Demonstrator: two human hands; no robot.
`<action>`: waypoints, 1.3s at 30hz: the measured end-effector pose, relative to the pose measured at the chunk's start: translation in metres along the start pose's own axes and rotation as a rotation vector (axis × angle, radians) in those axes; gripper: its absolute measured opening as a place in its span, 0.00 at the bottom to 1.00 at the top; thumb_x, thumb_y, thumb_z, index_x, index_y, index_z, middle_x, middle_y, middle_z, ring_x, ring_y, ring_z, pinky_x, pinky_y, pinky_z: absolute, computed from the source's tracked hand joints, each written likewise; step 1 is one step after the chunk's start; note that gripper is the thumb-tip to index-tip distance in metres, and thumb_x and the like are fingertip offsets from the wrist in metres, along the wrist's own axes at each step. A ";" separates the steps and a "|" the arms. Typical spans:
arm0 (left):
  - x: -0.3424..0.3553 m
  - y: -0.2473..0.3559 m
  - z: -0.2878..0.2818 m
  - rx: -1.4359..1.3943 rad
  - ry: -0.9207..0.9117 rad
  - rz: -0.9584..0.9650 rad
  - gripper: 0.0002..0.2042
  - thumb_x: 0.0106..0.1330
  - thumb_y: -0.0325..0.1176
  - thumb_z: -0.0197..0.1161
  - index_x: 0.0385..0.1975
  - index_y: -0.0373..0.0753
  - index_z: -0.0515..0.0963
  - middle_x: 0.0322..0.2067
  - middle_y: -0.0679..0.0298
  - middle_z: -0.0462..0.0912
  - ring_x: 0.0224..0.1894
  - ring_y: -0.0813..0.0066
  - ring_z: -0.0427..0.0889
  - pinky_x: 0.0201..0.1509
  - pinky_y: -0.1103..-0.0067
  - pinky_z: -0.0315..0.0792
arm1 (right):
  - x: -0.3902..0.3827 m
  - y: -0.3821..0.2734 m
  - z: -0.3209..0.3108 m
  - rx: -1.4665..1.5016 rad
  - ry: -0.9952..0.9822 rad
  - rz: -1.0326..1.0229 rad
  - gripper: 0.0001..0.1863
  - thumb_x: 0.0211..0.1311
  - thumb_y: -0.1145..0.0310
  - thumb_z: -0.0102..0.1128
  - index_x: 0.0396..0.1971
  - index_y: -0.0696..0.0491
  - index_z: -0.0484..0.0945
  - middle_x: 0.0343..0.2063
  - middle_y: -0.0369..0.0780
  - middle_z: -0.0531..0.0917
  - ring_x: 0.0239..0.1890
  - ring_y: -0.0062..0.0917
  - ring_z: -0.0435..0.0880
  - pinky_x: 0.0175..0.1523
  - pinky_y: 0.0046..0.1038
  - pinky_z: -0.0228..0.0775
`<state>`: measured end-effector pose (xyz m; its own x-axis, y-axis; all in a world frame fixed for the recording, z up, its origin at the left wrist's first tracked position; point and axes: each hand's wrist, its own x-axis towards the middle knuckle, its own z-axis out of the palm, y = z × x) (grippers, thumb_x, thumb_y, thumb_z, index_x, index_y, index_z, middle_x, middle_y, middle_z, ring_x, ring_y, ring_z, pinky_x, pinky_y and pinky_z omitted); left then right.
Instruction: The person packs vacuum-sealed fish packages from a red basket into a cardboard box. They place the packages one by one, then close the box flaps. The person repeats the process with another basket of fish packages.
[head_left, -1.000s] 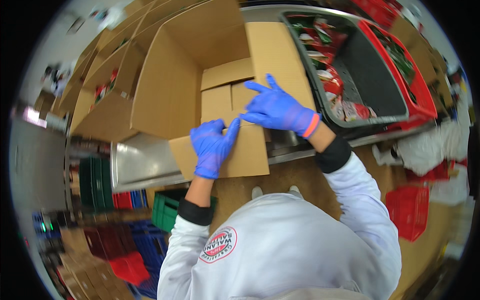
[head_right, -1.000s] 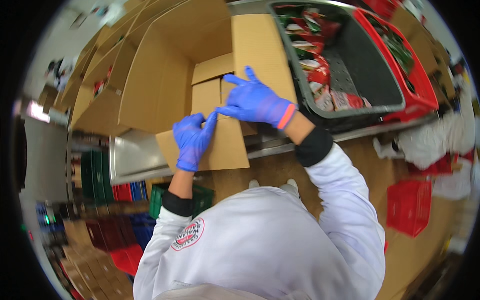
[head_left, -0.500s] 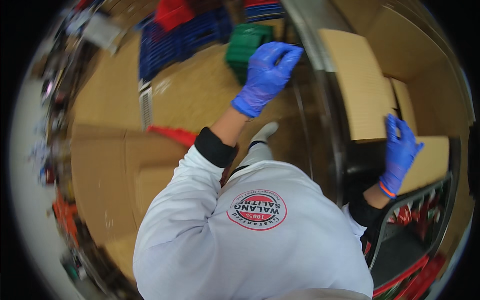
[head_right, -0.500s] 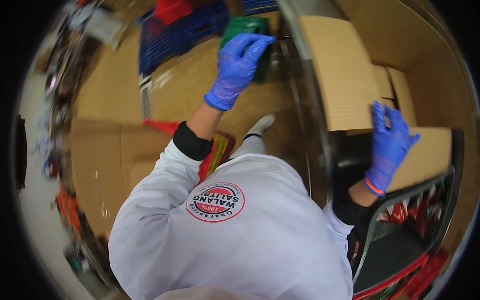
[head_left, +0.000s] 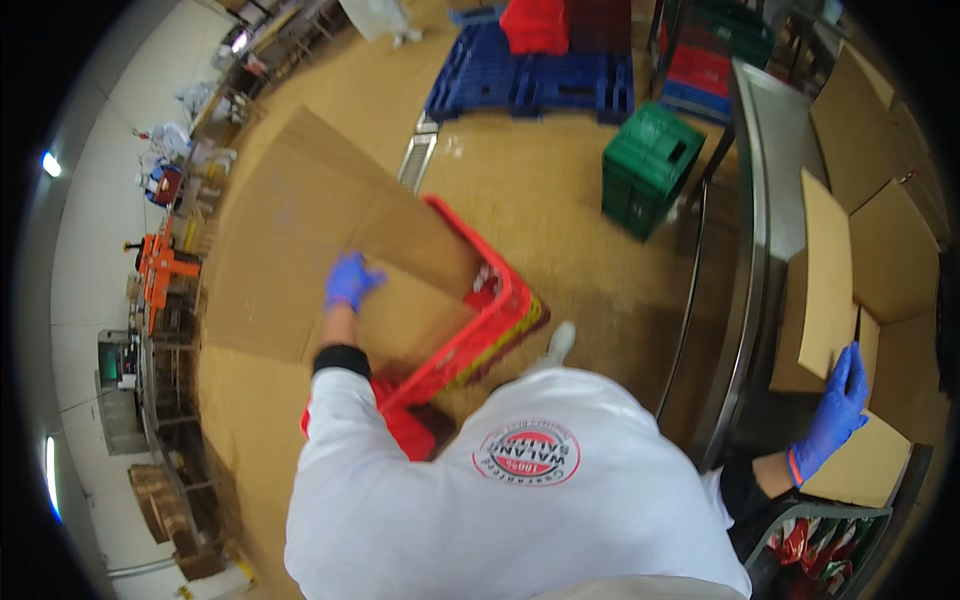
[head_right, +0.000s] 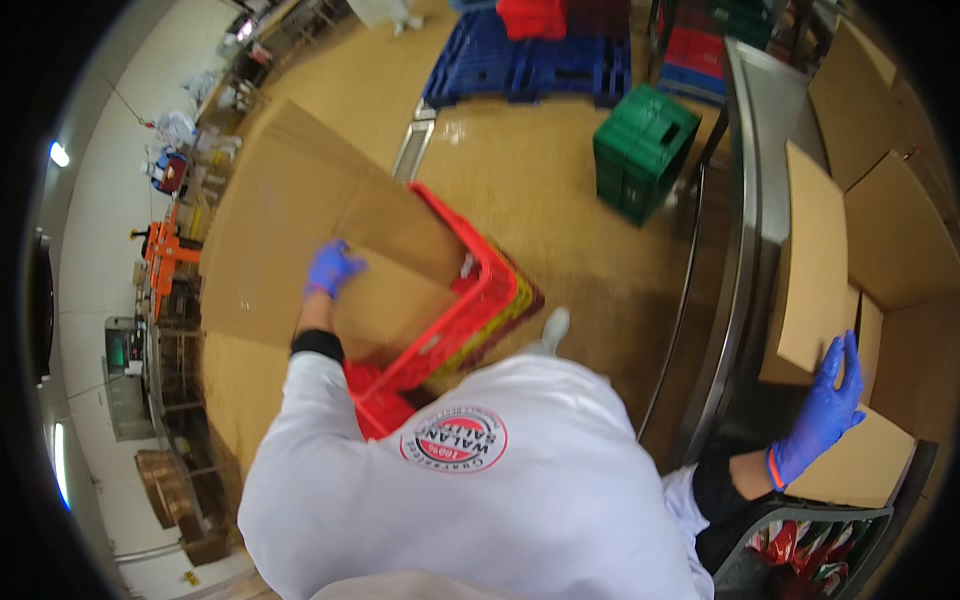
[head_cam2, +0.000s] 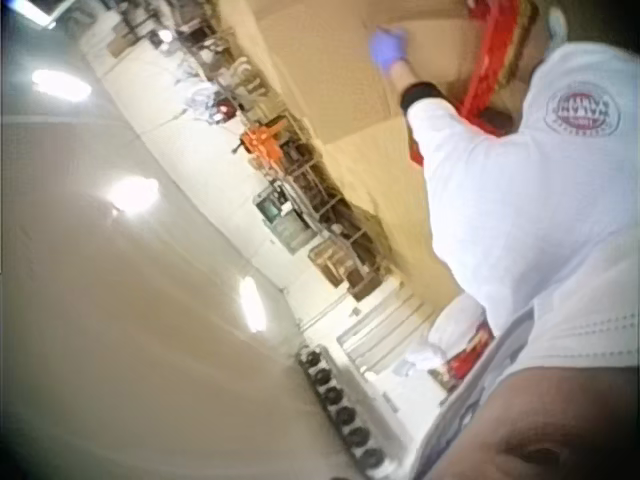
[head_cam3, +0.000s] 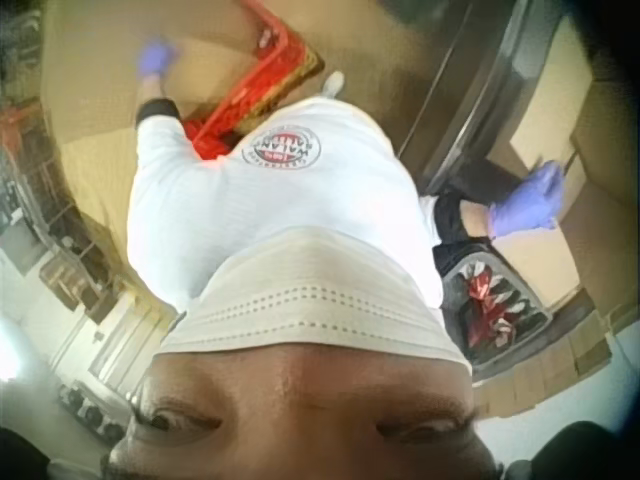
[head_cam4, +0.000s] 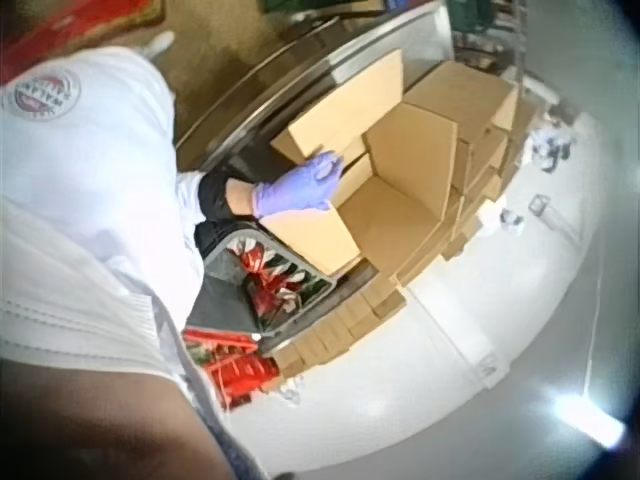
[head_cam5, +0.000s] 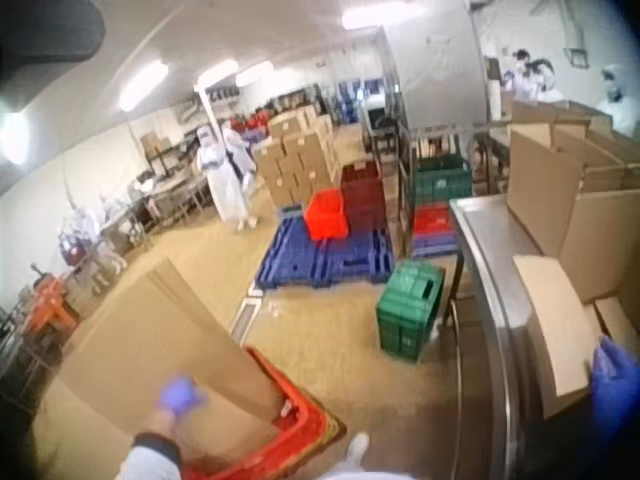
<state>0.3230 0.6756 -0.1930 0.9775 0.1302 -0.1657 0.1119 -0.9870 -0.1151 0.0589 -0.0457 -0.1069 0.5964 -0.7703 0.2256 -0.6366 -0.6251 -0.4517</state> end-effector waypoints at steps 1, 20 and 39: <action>-0.013 -0.002 0.038 0.182 0.031 0.012 0.40 0.42 0.56 0.73 0.54 0.39 0.69 0.55 0.50 0.71 0.55 0.51 0.73 0.53 0.63 0.73 | -0.001 0.011 0.008 0.035 0.059 -0.067 0.26 0.67 0.44 0.45 0.61 0.37 0.70 0.59 0.31 0.74 0.64 0.29 0.68 0.67 0.59 0.32; -0.078 0.120 -0.250 -0.158 0.579 0.353 0.19 0.49 0.47 0.71 0.26 0.35 0.83 0.32 0.50 0.83 0.34 0.55 0.82 0.40 0.69 0.74 | -0.037 -0.019 -0.013 -0.280 0.056 -0.195 0.48 0.42 0.39 0.67 0.65 0.42 0.63 0.55 0.38 0.77 0.56 0.32 0.75 0.66 0.63 0.32; -0.195 0.746 -0.211 0.263 -0.143 1.980 0.19 0.55 0.41 0.64 0.34 0.29 0.76 0.25 0.51 0.82 0.29 0.56 0.83 0.33 0.68 0.75 | -0.051 -0.033 -0.011 -0.197 0.031 -0.148 0.59 0.25 0.26 0.64 0.61 0.47 0.68 0.43 0.38 0.81 0.45 0.35 0.80 0.65 0.66 0.36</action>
<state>0.2534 -0.1056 -0.0400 -0.3310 -0.9010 -0.2805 -0.9402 0.2895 0.1796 0.0439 0.0128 -0.0942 0.6767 -0.6702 0.3048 -0.6283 -0.7415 -0.2353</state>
